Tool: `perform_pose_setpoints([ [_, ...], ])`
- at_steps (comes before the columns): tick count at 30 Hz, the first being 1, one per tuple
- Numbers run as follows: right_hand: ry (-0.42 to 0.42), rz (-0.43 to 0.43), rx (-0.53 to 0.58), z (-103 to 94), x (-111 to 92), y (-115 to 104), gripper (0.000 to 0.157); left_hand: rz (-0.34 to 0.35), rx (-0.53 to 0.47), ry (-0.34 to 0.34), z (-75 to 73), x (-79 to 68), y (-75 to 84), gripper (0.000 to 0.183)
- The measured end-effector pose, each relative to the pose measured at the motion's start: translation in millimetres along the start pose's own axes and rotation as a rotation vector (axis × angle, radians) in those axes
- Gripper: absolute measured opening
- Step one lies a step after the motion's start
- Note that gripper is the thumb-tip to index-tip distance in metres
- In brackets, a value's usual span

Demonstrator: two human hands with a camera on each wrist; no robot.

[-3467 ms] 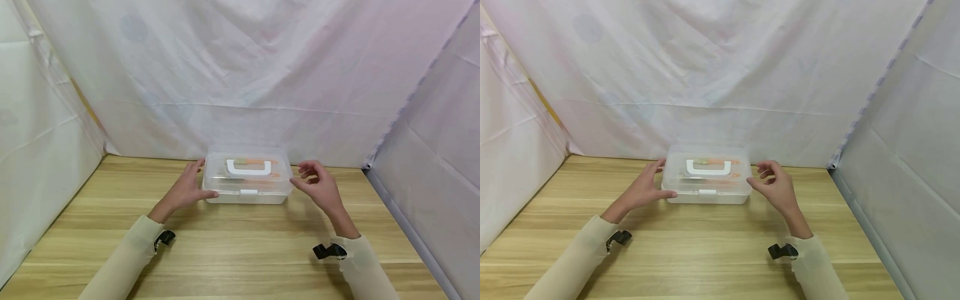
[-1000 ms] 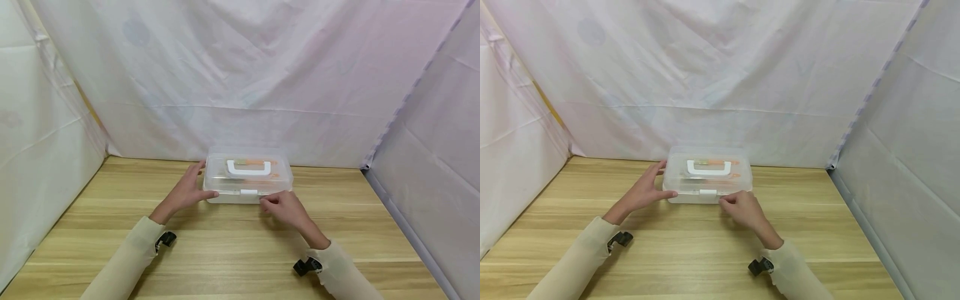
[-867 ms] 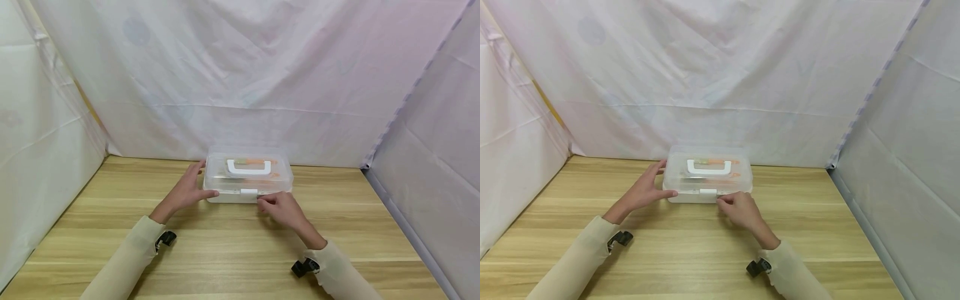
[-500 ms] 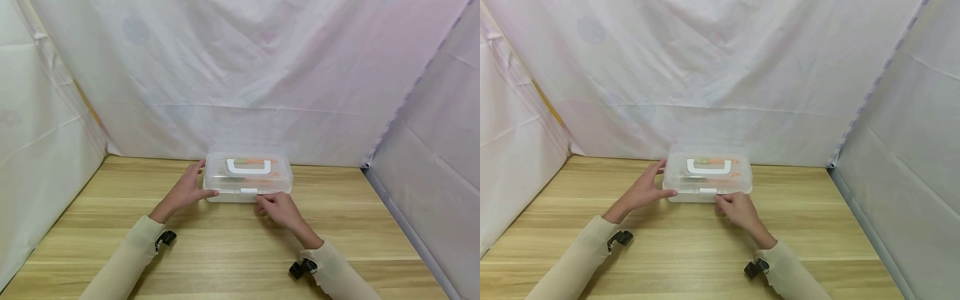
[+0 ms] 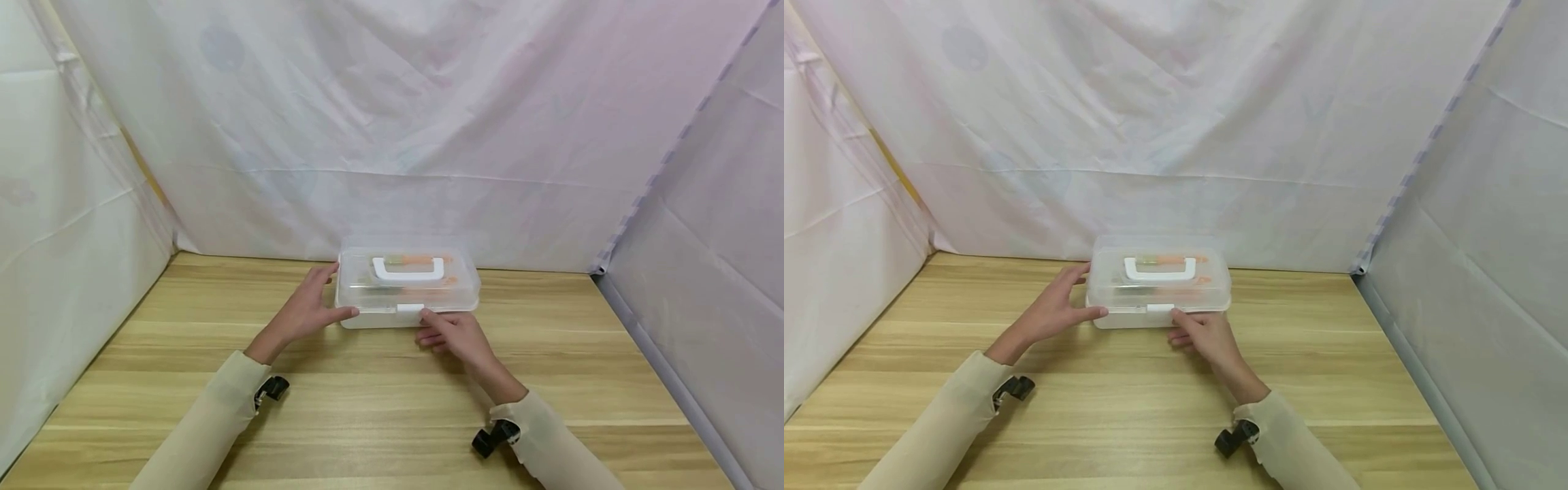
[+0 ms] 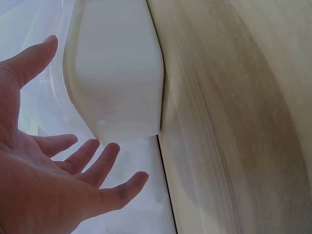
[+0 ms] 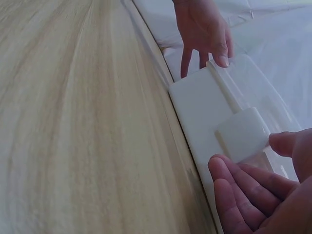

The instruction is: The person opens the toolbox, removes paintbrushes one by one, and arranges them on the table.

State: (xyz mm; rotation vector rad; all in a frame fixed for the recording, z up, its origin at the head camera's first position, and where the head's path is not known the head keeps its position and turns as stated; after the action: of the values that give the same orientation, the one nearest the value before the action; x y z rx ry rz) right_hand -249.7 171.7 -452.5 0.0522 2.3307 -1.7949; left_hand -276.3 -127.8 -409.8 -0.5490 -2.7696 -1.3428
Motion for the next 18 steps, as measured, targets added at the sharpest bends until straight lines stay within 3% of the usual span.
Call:
perform_pose_setpoints([
  [18, -0.009, 0.086, 0.129, -0.1, 2.9, 5.5, 0.047, 0.019, 0.026, 0.018, 2.7, -0.3, 3.1, 0.098],
])
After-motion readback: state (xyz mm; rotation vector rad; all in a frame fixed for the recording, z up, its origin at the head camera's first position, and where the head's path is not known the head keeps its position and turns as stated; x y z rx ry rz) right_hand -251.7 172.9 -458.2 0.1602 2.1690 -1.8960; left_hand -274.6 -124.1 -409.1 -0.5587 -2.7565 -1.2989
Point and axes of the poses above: each hand's wrist, its own x-axis towards the middle knuckle, its own z-axis out of the palm, y = z × x, the point moved 6 cm from there along x, towards the middle knuckle, and after that the axes turned 2 degrees about z, right-handed, at the moved point
